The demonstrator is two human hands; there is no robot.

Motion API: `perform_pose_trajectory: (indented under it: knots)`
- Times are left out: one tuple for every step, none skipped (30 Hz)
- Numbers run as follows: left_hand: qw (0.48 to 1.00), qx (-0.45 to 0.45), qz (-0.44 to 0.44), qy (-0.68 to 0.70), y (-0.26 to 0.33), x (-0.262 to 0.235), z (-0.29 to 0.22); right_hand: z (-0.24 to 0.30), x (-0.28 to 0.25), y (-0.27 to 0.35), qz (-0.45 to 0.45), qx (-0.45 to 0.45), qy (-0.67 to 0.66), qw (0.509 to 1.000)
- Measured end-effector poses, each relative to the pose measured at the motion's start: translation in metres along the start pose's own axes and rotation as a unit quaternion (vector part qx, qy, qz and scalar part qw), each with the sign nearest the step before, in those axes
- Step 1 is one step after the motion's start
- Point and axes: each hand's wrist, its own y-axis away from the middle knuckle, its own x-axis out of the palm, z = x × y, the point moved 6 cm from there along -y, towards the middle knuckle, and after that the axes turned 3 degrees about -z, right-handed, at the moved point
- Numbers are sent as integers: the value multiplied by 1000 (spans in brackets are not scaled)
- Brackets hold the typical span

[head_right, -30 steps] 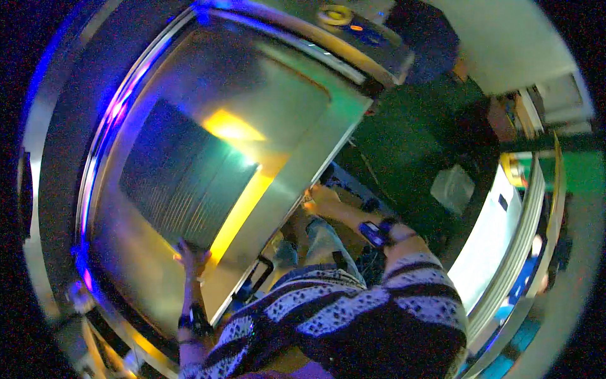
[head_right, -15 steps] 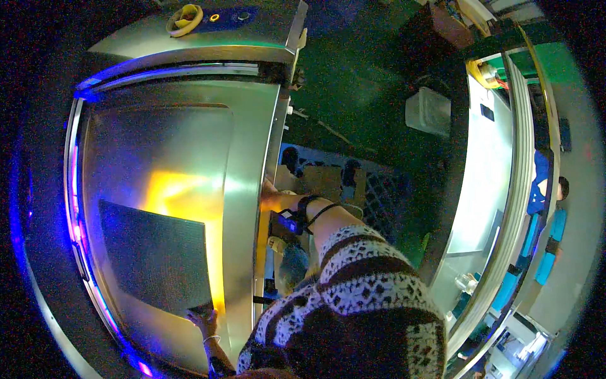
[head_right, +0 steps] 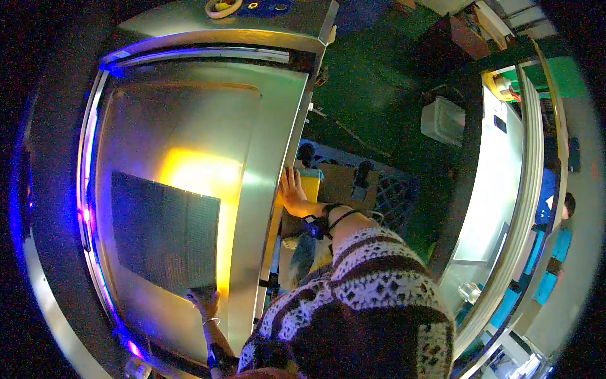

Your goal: Operating a UV LED exposure machine to process sheets, including using a squeegee to smooth the workpiece and managing the mechanical lid and cycle.

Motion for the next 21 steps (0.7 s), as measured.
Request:
perform_pose_trajectory:
  knots:
    - [1000,-4,6,0,-5,-1,0,1,15,-7,-39,10,-26,999]
    - [1000,-10,15,4,-9,3,-5,-2,23,-9,-42,6,-22,999]
    - [1000,2,13,-4,-15,5,-11,-8,28,-9,-57,13,-63,996]
    - [1000,-9,11,1,-15,6,-16,-12,37,-9,-66,13,-106,992]
    - [999,-16,31,0,-21,8,-28,-28,44,-12,-98,-5,-118,988]
    - [998,-33,53,-2,-19,14,-31,-39,39,-9,50,28,-139,989]
    - [997,-48,51,10,-16,19,-34,-48,21,3,195,61,-148,968]
    - [999,-34,40,10,-38,28,-34,-55,25,-4,140,77,-181,970]
    - [999,-19,29,10,-58,35,-35,-67,28,-8,85,92,-214,969]
    - [999,-34,28,25,-63,60,-30,-81,39,8,81,67,-305,946]
    - [999,-36,24,25,-66,79,-26,-91,45,31,78,42,-395,914]
    - [999,-39,19,25,-68,94,-24,-98,53,55,100,75,-448,885]
    - [997,-57,16,40,-66,104,-21,-102,56,84,122,144,-499,846]
    - [998,-52,20,35,-67,110,-30,-108,57,116,127,217,-542,802]
    - [999,-38,31,22,-66,103,-32,-111,59,167,114,295,-583,748]
    - [998,-49,26,38,-70,104,-39,-114,54,193,92,334,-609,714]
    - [998,-54,27,26,-72,107,-39,-113,50,218,69,360,-628,687]
    - [998,-57,29,12,-73,108,-37,-112,39,240,41,354,-650,672]
    - [996,-77,29,-27,-74,120,-19,-110,23,247,23,338,-672,658]
    - [996,-79,31,-16,-74,117,-28,-119,7,256,22,336,-665,666]
    - [997,-72,35,-8,-74,113,-38,-128,-10,262,10,336,-655,676]
